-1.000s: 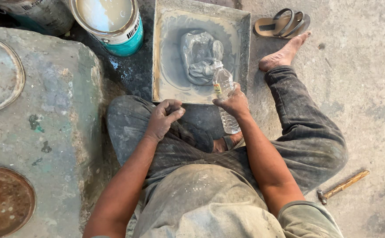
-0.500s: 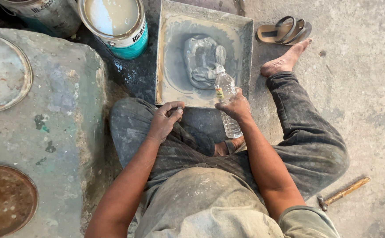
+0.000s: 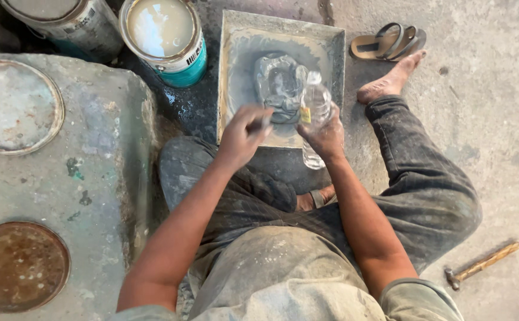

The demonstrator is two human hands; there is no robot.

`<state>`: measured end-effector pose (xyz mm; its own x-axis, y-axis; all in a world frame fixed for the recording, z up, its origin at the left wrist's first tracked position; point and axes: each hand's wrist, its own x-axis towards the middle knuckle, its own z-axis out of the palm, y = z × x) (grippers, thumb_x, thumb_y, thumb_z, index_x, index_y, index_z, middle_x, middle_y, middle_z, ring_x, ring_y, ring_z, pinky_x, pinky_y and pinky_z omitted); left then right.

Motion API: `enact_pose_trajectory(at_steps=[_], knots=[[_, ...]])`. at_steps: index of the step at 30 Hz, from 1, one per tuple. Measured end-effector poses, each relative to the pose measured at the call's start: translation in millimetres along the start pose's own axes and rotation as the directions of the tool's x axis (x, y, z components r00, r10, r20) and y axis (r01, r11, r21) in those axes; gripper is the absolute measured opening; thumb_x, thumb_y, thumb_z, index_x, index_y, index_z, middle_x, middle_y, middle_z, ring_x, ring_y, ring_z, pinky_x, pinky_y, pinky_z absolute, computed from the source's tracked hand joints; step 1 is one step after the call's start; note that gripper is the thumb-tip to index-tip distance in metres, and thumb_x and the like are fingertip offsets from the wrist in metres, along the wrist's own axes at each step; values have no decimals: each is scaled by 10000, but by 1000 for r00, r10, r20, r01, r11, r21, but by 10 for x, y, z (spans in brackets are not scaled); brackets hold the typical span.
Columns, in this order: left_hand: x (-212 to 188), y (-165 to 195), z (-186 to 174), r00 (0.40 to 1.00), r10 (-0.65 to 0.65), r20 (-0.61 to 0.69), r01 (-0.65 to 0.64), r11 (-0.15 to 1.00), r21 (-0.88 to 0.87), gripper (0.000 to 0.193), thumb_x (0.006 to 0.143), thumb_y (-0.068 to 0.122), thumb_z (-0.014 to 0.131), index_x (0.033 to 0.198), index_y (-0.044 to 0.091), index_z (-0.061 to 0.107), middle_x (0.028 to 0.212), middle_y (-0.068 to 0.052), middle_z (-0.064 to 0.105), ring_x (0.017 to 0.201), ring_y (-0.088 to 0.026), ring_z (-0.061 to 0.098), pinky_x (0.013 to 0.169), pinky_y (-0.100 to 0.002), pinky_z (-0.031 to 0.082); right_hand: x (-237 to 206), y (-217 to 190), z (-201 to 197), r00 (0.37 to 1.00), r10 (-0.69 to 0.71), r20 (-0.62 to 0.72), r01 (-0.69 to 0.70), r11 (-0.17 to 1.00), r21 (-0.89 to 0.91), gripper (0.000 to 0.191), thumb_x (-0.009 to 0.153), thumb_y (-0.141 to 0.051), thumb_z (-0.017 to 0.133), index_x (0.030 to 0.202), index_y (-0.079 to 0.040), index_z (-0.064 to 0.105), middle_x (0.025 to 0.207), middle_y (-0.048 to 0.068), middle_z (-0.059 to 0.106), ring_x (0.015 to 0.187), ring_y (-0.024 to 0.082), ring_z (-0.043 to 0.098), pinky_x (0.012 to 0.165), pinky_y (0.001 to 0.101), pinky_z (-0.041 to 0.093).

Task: The person mixes a grey paste in a square tray using their right hand, repeatedly kneading and folding the material. They add liquid from a plastic bottle into the mixture and continue to blend it by hand.

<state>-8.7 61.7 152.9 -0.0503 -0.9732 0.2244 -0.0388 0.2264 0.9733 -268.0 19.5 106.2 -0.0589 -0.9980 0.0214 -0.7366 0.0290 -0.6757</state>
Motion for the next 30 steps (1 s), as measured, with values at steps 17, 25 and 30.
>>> enact_pose_trajectory(at_steps=[17,25,30], knots=[[1377,1851,285,928,-289,234,-26,579,815,424,874,433,750,943,15,759,880,-216,729,863,-367,731,790,-474,574,62,-865,-197,854,-375,-361,439,892,110,922,781,-307,936,1455,13,394,1321,182,630,1191,318,669,1045,396,535],[1395,1949,212,905,-141,402,-246,596,764,296,863,314,721,850,20,751,824,-225,724,806,-396,734,731,-497,578,18,-908,-408,864,-444,-238,486,858,165,936,797,-287,917,1494,30,379,1319,177,676,1169,283,706,1029,364,556],[1068,2024,-111,654,-178,735,-463,674,575,139,942,146,611,887,53,697,860,-183,738,817,-339,739,700,-455,583,-97,-761,-472,815,-575,74,518,780,352,827,774,-261,901,1452,-18,495,1314,141,705,1200,269,720,1052,363,566]])
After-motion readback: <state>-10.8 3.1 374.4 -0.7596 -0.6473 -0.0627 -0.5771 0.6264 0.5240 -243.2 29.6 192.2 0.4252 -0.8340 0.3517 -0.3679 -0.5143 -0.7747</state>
